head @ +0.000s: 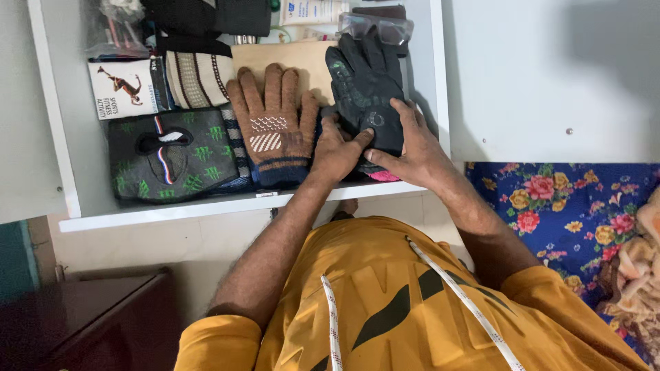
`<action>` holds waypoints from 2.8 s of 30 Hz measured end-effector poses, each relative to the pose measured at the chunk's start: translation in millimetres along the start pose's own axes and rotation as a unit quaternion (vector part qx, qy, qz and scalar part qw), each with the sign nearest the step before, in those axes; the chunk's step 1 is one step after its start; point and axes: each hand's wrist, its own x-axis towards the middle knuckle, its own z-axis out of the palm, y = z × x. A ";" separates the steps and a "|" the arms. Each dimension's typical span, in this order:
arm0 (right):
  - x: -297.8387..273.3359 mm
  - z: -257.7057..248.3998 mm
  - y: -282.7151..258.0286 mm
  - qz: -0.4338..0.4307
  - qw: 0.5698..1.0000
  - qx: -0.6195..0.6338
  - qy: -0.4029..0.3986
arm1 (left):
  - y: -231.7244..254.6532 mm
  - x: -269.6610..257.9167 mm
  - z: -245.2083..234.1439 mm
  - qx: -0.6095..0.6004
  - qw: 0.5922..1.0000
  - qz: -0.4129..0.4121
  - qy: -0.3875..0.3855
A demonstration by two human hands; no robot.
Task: The person opens a white wardrobe and pulls out a drawer containing various items. They remove gloves, a cap, a scarf, a face mask, a beanie, and socks one by one, placing them on a nearby table. The person handles each item individually before setting it down.
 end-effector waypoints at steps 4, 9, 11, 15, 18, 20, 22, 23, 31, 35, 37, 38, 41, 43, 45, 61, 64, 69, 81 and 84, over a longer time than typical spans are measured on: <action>3.1 -0.8 -5.2 0.006 1.000 -0.004 -0.003 | 2.5 -5.4 2.0 -0.092 0.995 0.031 -0.017; 4.5 -9.6 -2.6 -0.059 0.996 0.023 0.060 | 5.7 -15.2 5.3 -0.189 0.977 0.042 -0.093; 3.5 -14.3 -2.0 -0.061 0.990 0.090 0.086 | 0.9 -14.3 6.9 -0.244 0.958 0.078 -0.128; 7.0 -25.0 -1.4 -0.004 0.948 0.303 0.102 | -13.3 -11.3 0.5 -0.218 0.975 0.009 -0.027; 9.2 -36.6 3.3 -0.025 0.909 0.402 0.107 | -19.9 -9.7 -3.4 -0.173 0.983 -0.059 0.033; 8.3 -43.2 5.8 -0.043 0.887 0.448 0.103 | -20.9 -6.1 -2.9 -0.179 0.981 -0.066 0.021; 7.2 -49.9 7.2 -0.060 0.863 0.493 0.093 | -19.7 -2.6 -1.7 -0.204 0.974 -0.101 -0.014; 8.0 -49.9 6.6 -0.052 0.883 0.454 0.106 | -18.2 -0.7 -1.2 -0.216 0.969 -0.119 -0.031; 5.6 -7.6 -3.3 -0.096 0.981 0.137 0.094 | -10.2 15.4 0.9 -0.323 0.934 -0.137 -0.074; 1.2 2.8 -10.9 -0.033 0.999 0.025 0.008 | -8.4 10.7 10.6 -0.259 0.961 -0.093 -0.013; -0.1 3.3 -8.4 -0.018 0.999 0.051 0.002 | -5.1 9.1 16.5 -0.267 0.962 -0.064 0.005; 0.8 3.5 -5.0 -0.019 0.998 0.057 0.004 | -2.8 8.6 18.6 -0.270 0.961 -0.048 0.014; 3.3 3.4 11.0 -0.023 0.997 0.078 0.006 | 2.6 2.5 22.4 -0.196 0.979 -0.006 0.062; 3.7 3.6 20.7 -0.025 0.995 0.096 -0.002 | 6.5 0.5 22.9 -0.146 0.986 0.022 0.076; 4.0 4.4 24.6 -0.047 0.995 0.093 0.010 | 10.1 -0.3 24.8 -0.098 0.990 0.036 0.090; -6.5 -8.4 13.0 -0.066 0.960 0.260 0.083 | -7.9 6.6 34.6 -0.152 0.971 0.185 0.016; -7.0 -9.6 14.5 -0.120 0.929 0.342 0.070 | -8.8 2.7 26.2 -0.229 0.952 0.203 -0.016; -8.7 -11.1 16.1 -0.057 0.840 0.538 0.034 | -4.8 -11.8 15.1 -0.430 0.868 0.215 -0.120; -40.3 -2.5 29.8 -0.148 0.727 0.669 -0.041 | 30.6 -78.1 -12.1 -0.045 0.896 0.439 -0.039; -57.0 6.8 36.4 -0.132 0.742 0.656 -0.029 | 32.5 -82.7 -16.3 -0.018 0.892 0.446 -0.070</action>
